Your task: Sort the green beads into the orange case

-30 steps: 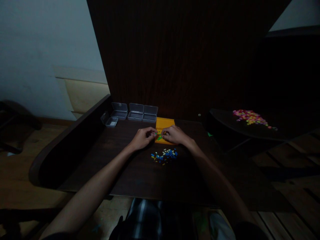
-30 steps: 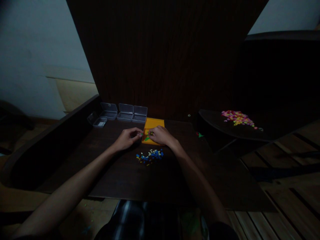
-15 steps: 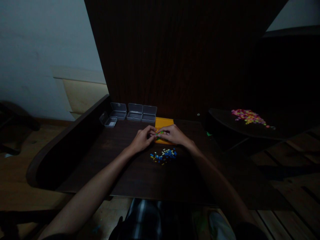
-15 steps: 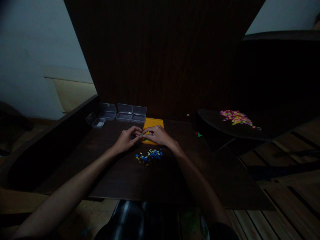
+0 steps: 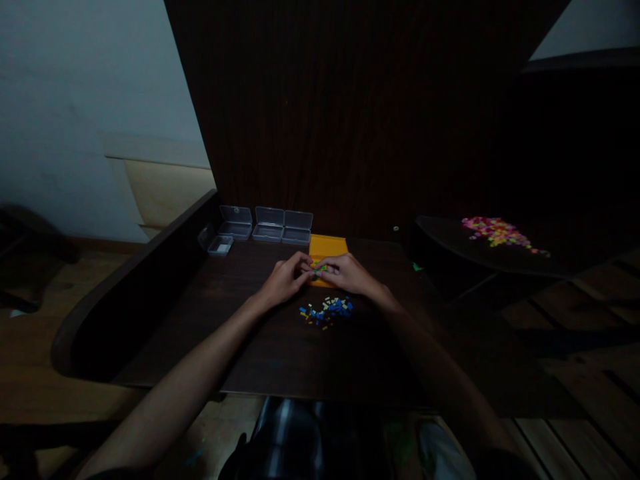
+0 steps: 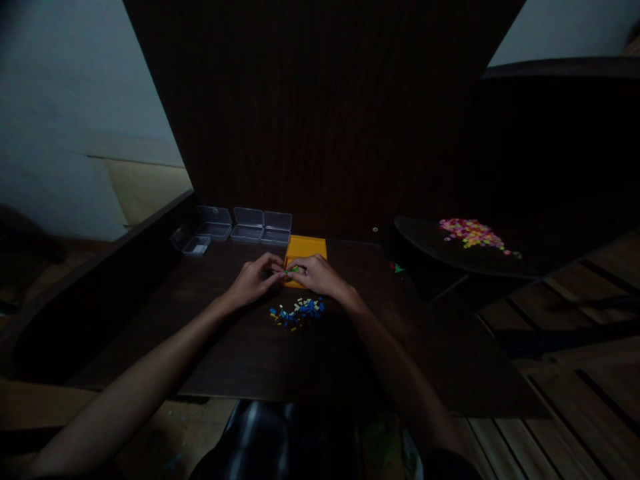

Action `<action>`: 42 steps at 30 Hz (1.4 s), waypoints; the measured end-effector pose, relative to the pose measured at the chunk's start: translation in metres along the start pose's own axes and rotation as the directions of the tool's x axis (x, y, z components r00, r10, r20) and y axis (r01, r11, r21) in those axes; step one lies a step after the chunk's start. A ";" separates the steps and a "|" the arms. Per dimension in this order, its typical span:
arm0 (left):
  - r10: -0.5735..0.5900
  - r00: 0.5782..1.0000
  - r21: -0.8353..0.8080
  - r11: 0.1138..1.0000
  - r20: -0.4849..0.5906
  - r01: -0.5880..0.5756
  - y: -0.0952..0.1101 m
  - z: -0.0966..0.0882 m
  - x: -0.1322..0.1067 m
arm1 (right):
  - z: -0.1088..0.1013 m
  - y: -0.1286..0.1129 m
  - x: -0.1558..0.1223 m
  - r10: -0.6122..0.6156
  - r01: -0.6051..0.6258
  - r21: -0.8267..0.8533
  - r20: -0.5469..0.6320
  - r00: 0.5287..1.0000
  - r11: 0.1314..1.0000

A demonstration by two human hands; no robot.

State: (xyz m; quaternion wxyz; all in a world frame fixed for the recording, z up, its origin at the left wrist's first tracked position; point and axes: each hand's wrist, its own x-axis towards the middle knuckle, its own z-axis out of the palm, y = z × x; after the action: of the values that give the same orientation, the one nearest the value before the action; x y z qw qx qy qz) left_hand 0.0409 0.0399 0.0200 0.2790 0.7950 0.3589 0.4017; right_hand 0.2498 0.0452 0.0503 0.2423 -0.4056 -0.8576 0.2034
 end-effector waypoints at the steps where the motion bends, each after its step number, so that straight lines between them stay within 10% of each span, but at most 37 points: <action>1: 0.004 1.000 0.019 1.000 -0.003 -0.004 0.000 -0.001 0.000 | -0.001 0.002 -0.001 0.017 -0.017 -0.008 0.005 1.000 1.000; 14: 0.074 0.996 0.144 0.986 0.051 -0.081 -0.003 -0.008 0.004 | 0.000 0.025 0.000 0.223 -0.208 -0.153 0.088 0.971 0.966; 31: 0.081 0.984 0.111 0.989 0.157 -0.099 0.003 -0.012 0.005 | -0.007 0.019 -0.005 0.203 -0.195 -0.131 0.049 0.978 0.972; 42: 0.019 0.811 -0.014 1.000 0.584 -0.014 -0.002 -0.026 0.000 | 0.014 -0.012 -0.024 -0.033 0.038 -0.013 0.298 0.954 0.999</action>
State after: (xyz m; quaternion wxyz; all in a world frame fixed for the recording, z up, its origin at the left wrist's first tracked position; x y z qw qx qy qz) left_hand 0.0190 0.0450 0.0320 0.3759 0.8817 0.2472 0.1421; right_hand 0.2480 0.0168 0.0393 0.1104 -0.3572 -0.8933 0.2495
